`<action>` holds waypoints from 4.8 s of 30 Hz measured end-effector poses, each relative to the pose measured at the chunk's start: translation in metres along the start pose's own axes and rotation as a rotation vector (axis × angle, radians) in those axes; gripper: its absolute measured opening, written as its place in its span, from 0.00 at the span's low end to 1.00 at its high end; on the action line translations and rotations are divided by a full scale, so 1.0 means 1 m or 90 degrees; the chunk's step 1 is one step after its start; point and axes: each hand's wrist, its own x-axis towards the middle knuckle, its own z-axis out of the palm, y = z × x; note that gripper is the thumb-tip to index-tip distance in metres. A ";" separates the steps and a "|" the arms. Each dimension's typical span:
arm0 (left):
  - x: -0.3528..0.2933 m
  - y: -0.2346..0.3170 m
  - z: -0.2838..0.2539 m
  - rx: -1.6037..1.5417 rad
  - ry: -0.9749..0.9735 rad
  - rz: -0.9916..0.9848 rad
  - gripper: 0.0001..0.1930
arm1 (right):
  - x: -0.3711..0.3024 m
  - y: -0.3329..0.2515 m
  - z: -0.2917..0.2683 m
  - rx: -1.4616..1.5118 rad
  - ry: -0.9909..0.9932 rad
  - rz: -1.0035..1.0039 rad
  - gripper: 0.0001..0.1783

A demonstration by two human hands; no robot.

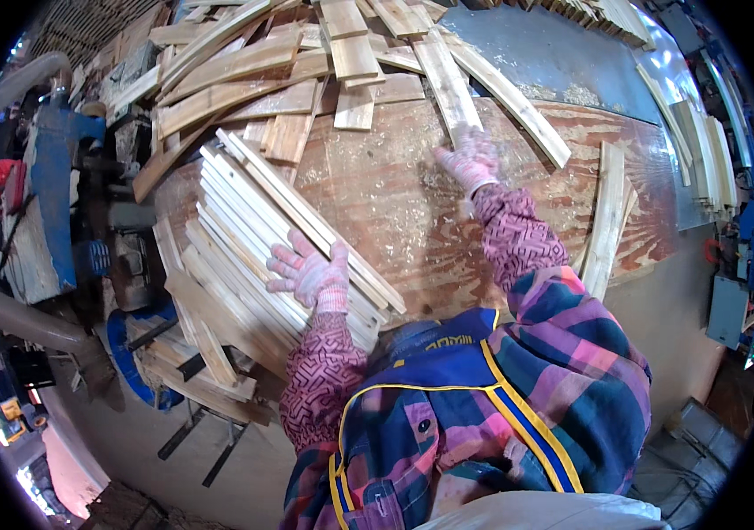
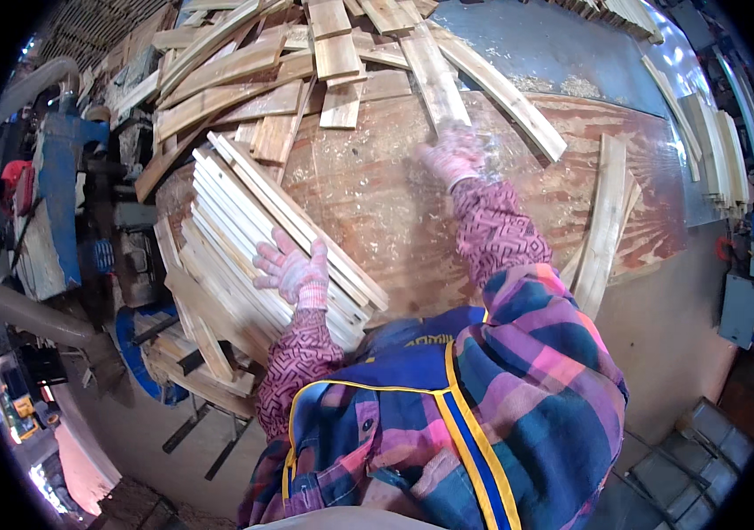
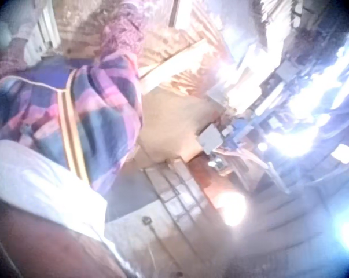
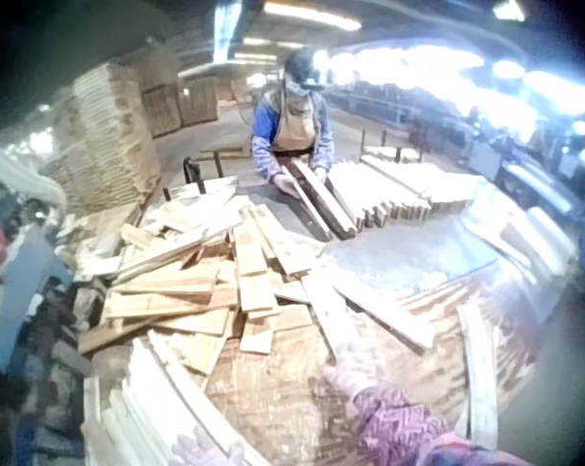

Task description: The person sorts and stacks thin wooden planks on a workbench in a workshop. They pick up planks from a disorganized pile, align them, and place them into a neat stack, occasionally moving the stack to a different location on the bench.

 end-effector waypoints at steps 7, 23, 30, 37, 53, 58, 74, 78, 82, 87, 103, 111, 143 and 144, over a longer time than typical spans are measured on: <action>0.003 0.023 -0.010 0.037 0.007 -0.004 0.52 | 0.076 0.046 -0.065 -0.048 -0.028 0.125 0.41; -0.006 0.031 0.019 0.020 0.083 0.022 0.53 | 0.006 0.235 -0.028 0.763 -0.282 0.190 0.55; -0.003 0.012 0.023 0.010 0.069 0.016 0.52 | -0.139 0.173 0.015 1.392 -0.532 0.046 0.53; -0.010 -0.002 0.010 -0.001 0.029 0.047 0.50 | -0.159 0.083 0.012 0.993 -0.633 0.005 0.45; 0.013 -0.007 0.009 -0.104 0.148 0.249 0.45 | 0.049 -0.197 0.102 0.219 -0.071 -0.509 0.31; 0.057 -0.012 -0.026 0.048 0.100 0.543 0.29 | 0.118 -0.333 0.112 0.155 -0.104 -0.592 0.30; 0.120 -0.011 0.006 0.629 0.623 0.729 0.17 | 0.201 -0.416 0.160 -0.011 -0.125 -0.777 0.24; 0.097 0.020 -0.042 1.961 0.999 0.563 0.28 | 0.199 -0.395 0.137 0.051 -0.184 -0.786 0.21; 0.099 0.013 -0.050 1.964 1.012 0.686 0.26 | 0.204 -0.377 0.129 -0.014 -0.185 -0.716 0.21; 0.116 -0.008 -0.025 1.967 1.003 0.551 0.22 | 0.177 -0.251 0.091 -0.068 -0.062 -0.872 0.13; 0.129 0.015 0.062 1.601 0.714 0.491 0.17 | 0.184 -0.117 -0.027 -0.287 0.138 -0.525 0.46; 0.102 0.022 0.005 2.015 0.730 0.268 0.19 | 0.169 -0.246 -0.083 -0.292 -0.182 -0.473 0.59; 0.040 -0.026 0.026 -0.081 0.115 0.417 0.26 | -0.143 0.076 0.034 0.584 -0.723 0.088 0.31; 0.039 -0.036 0.033 -0.167 0.098 0.393 0.27 | -0.135 0.059 0.050 0.496 -0.686 0.004 0.32</action>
